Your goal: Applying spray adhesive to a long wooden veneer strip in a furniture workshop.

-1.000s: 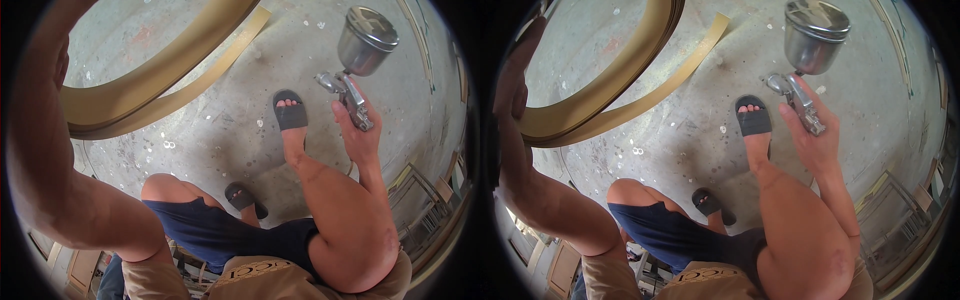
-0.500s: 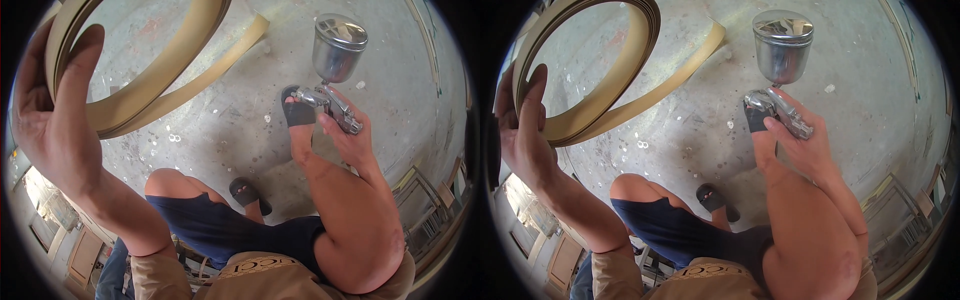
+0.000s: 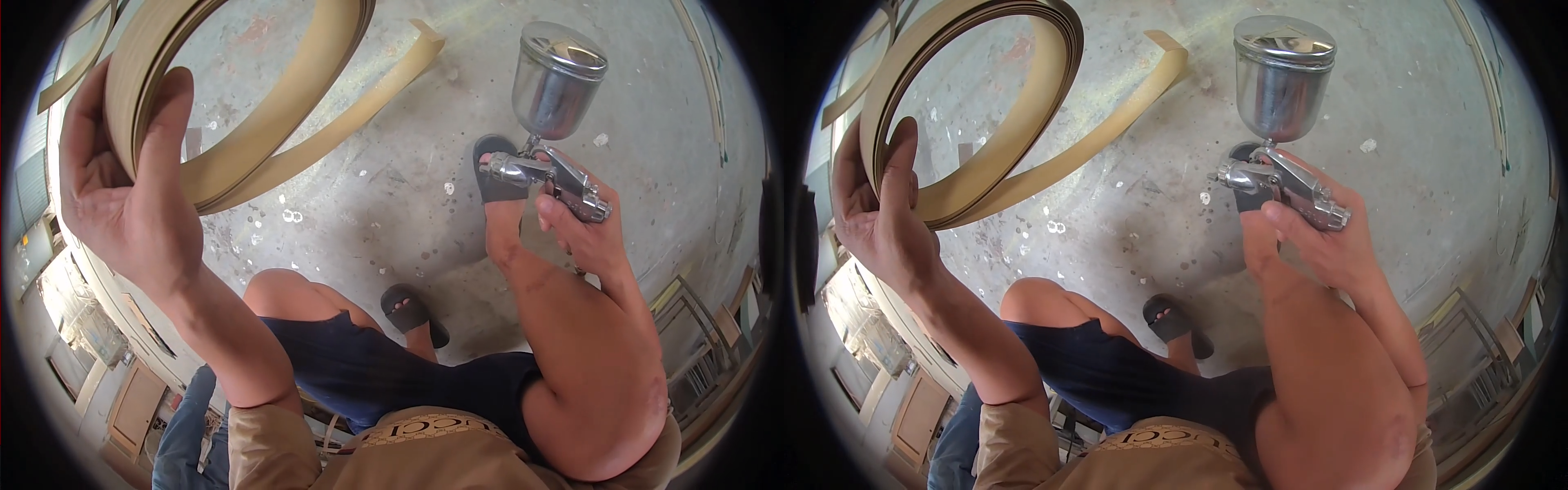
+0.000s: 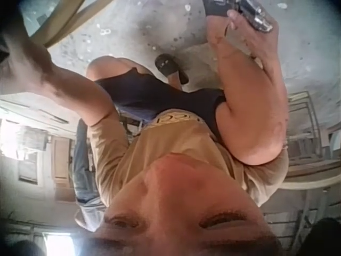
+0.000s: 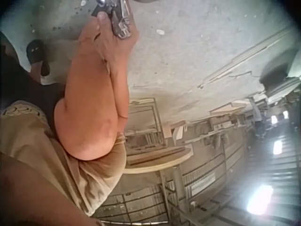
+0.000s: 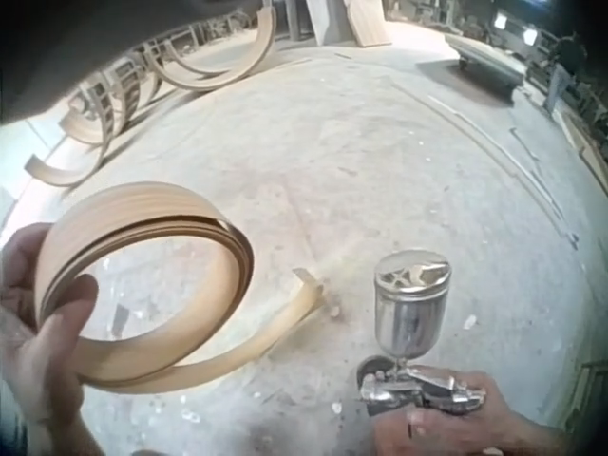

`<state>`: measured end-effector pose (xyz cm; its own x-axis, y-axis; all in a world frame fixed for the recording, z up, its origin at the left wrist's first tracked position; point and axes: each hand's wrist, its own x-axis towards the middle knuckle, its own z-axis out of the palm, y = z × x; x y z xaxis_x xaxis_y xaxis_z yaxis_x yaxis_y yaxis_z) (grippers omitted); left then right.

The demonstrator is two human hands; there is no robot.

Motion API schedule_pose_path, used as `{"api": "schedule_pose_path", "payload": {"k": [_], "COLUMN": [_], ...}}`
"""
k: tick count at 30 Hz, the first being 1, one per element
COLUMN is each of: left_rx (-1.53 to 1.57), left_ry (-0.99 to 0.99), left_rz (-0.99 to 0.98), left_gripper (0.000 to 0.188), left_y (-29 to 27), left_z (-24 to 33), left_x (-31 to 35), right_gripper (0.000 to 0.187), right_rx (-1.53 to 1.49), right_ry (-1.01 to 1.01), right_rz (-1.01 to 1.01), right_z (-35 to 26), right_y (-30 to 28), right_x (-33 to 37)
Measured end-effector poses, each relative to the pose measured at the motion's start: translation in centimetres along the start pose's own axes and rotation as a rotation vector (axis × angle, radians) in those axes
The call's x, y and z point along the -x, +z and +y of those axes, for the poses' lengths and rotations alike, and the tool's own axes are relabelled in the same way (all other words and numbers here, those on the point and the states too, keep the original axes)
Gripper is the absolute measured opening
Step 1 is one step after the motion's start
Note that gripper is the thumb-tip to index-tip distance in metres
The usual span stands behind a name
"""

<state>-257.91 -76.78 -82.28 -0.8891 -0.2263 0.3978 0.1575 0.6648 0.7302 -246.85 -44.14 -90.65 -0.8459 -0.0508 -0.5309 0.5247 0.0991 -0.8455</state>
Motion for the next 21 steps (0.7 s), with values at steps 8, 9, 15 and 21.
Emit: {"api": "schedule_pose_path", "payload": {"k": [8, 9, 15, 21], "left_rx": [-0.002, 0.048, 0.082, 0.077], "left_ry": [0.021, 0.018, 0.008, 0.012], "left_rz": [0.039, 0.047, 0.052, 0.051], "left_gripper": [0.039, 0.039, 0.039, 0.039], "left_y": [-0.3, -0.3, -0.4, -0.5], "left_z": [-1.2, -1.3, -2.0, -2.3], "left_x": [1.0, 1.1, 1.6, 1.6], "right_gripper": [0.047, 0.047, 0.047, 0.048], "right_rx": [0.061, 0.064, 0.116, 0.127], "right_ry": [0.089, 0.089, 0.005, 0.02], "right_rz": [0.102, 0.102, 0.221, 0.16], "right_z": [-0.7, -0.6, -0.5, -0.6], "right_y": [-0.2, -0.4, -0.9, -0.6], "right_x": [-0.1, -0.1, 0.1, 0.0]}}
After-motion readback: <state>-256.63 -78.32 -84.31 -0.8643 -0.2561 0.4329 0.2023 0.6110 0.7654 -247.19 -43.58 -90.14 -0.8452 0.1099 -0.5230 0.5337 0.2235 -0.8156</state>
